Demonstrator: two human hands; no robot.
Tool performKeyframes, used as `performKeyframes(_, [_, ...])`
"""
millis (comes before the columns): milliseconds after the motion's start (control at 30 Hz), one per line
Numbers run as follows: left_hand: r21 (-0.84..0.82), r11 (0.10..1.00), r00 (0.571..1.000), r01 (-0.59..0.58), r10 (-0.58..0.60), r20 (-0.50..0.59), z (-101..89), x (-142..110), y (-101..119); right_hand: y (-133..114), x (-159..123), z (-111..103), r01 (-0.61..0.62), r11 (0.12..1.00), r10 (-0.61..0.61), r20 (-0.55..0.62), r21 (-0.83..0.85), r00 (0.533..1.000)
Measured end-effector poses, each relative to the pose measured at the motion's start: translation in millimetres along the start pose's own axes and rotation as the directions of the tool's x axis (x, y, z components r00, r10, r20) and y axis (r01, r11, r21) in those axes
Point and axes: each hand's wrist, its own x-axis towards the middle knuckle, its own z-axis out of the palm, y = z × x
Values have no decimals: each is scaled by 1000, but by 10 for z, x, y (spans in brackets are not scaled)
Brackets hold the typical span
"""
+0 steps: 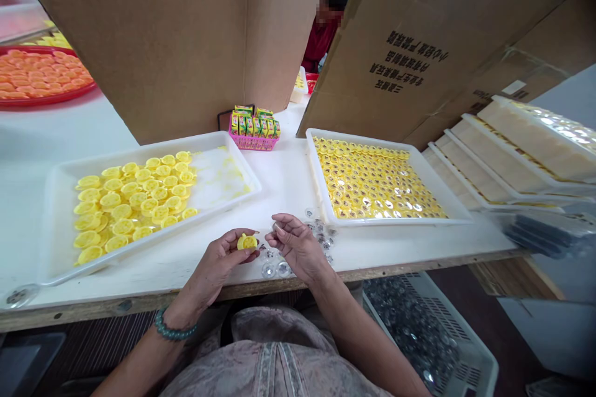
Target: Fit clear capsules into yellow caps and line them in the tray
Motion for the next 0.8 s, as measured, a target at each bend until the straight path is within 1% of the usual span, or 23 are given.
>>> performKeyframes(133, [7, 1000, 1000, 10, -10, -13, -16, -6, -4, 58, 26, -34, 3, 994, 4, -65, 105, 998])
performKeyframes(200, [12, 1000, 1000, 11, -11, -18, -20, -9, -11, 81, 31, -47, -16, 987, 32, -100, 159, 994])
performKeyframes(267, [15, 1000, 1000, 1, -1, -12, -22, -10, -21, 87, 25, -47, -46, 979, 68, -104, 198, 992])
performKeyframes(333, [21, 1000, 1000, -18, 18, -2, -21, -8, -31, 79, 13, -33, -60, 977, 78, -82, 206, 994])
performKeyframes(433, [64, 996, 998, -58, 57, 5, -13, 3, -39, 60, -2, 4, -51, 983, 64, -66, 177, 996])
performKeyframes(633, [213, 966, 987, -147, 156, -28, 14, 23, -35, 75, -33, 74, -35, 997, 42, -100, 73, 994])
performKeyframes(700, [223, 962, 986, -156, 167, -27, 24, 24, -29, 99, -45, 82, -30, 999, 31, -112, 11, 993])
performKeyframes(800, [197, 968, 987, -154, 158, -5, 38, 27, -21, 142, -58, 87, -40, 994, 25, -154, -98, 988])
